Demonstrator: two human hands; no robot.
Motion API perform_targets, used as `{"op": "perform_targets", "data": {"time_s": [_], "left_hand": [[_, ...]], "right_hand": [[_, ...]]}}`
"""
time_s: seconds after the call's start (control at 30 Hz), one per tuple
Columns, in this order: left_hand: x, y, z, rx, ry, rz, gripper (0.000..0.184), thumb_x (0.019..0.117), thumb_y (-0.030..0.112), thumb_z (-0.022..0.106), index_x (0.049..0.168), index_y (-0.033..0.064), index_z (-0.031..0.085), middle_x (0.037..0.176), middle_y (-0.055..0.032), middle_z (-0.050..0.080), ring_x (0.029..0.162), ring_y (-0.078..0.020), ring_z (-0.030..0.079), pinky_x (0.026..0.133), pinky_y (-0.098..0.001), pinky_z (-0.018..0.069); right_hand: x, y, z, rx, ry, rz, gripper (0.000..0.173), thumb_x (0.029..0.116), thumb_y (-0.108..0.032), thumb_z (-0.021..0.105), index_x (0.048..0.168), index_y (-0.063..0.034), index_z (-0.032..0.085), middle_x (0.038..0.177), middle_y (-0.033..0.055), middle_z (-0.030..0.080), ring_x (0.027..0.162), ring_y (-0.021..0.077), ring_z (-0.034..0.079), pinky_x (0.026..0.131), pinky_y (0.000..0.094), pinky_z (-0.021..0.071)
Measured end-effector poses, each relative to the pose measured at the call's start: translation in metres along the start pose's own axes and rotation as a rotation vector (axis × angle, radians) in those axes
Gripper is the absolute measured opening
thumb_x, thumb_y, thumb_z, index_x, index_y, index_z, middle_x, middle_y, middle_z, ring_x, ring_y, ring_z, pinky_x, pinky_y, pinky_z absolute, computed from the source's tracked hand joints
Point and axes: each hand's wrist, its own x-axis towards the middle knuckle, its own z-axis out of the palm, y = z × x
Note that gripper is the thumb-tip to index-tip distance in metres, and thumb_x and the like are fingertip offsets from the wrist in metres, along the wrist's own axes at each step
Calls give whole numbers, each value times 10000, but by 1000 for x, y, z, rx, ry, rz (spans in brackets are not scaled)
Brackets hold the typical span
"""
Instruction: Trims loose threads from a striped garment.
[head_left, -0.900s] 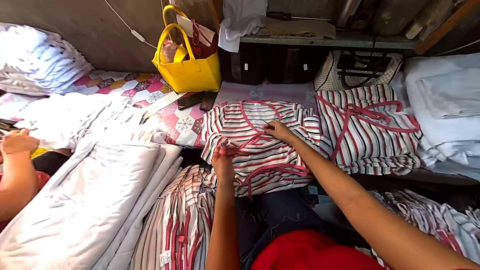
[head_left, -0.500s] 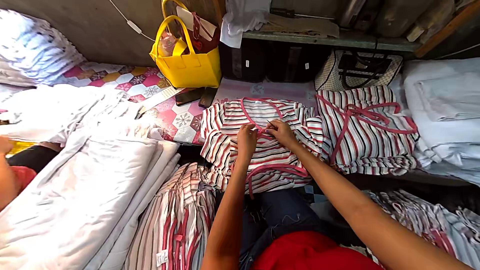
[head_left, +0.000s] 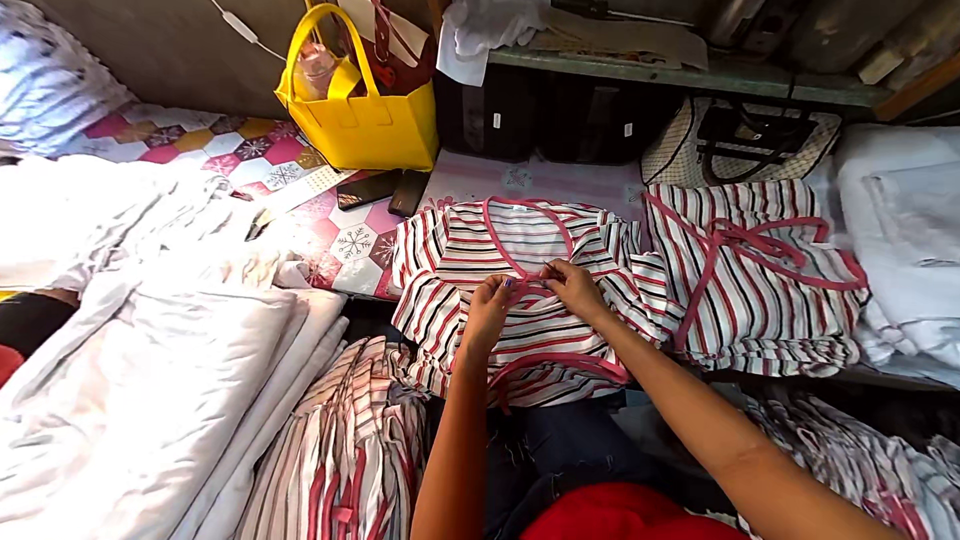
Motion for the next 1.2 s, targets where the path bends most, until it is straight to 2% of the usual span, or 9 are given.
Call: {"op": "perform_targets", "data": {"time_s": [0.17, 0.27, 0.37, 0.43, 0.57, 0.7, 0.8, 0.93, 1.2], "left_hand": [[-10, -6, -10, -106, -104, 38, 173, 1039, 15, 392, 989, 63, 550, 835, 27, 658, 803, -75, 651, 846, -288, 555], [-28, 15, -8, 383, 67, -52, 122, 1039, 28, 501, 1064, -39, 598, 764, -2, 631, 641, -34, 593, 633, -204, 510], [-35, 34, 0, 807, 99, -123, 226, 1043, 127, 556, 1159, -41, 654, 824, -66, 685, 669, -100, 633, 676, -293, 543], [-31, 38, 7, 851, 78, -108, 256, 1037, 161, 585, 1180, -39, 659, 800, -65, 682, 655, -107, 635, 680, -306, 551], [-26, 44, 6, 769, 111, 8, 195, 983, 108, 629, 1114, -18, 700, 772, -17, 665, 639, -49, 583, 655, -256, 509], [-29, 48, -1, 721, 96, -23, 201, 998, 103, 615, 1142, -21, 682, 733, 6, 653, 603, -37, 593, 616, -237, 524], [-29, 45, -2, 931, 79, -64, 240, 1014, 179, 609, 1132, 4, 722, 675, -3, 597, 584, -88, 502, 629, -307, 455], [-29, 34, 0, 881, 82, 72, 196, 1001, 178, 615, 1031, 38, 748, 634, 56, 566, 552, -21, 465, 585, -243, 415], [-32, 16, -1, 709, 65, 201, 196, 992, 155, 609, 1034, 10, 735, 667, 43, 623, 549, 17, 515, 553, -185, 444]], "right_hand": [[2, 0, -3, 41, -5, 37, 239, 972, -63, 643, 1203, -34, 696, 1102, 160, 722, 1034, 291, 683, 939, 503, 523], [1, 0, -4, 63, -5, 17, 195, 962, -53, 650, 1140, -29, 726, 1092, 145, 727, 1011, 264, 685, 926, 480, 528], [-1, -3, -4, 46, 51, -10, 203, 945, -32, 659, 1130, -34, 744, 1156, 136, 702, 1037, 266, 674, 922, 481, 534], [-7, -9, -4, -26, 130, -73, 270, 947, -47, 663, 1206, -53, 739, 1262, 146, 672, 1082, 310, 673, 920, 531, 539], [-19, -21, 7, -90, 290, -324, 196, 893, -25, 696, 1060, -56, 795, 1127, 160, 705, 934, 303, 710, 785, 516, 585], [-23, -43, -3, 97, 17, 4, 285, 1053, -219, 563, 1138, -5, 731, 1052, 119, 706, 953, 215, 672, 903, 426, 537], [-24, -55, -15, 360, -182, 300, 525, 1143, -343, 262, 1109, -9, 665, 712, -24, 512, 588, 59, 450, 588, 237, 408], [-23, -51, -26, 482, -408, 445, 494, 1143, -354, 257, 1022, -54, 631, 601, -84, 416, 465, 22, 332, 460, 194, 289], [2, -53, -19, 466, -515, 471, 446, 1137, -378, 293, 940, -100, 581, 588, -89, 394, 442, 11, 302, 436, 176, 264]]}}
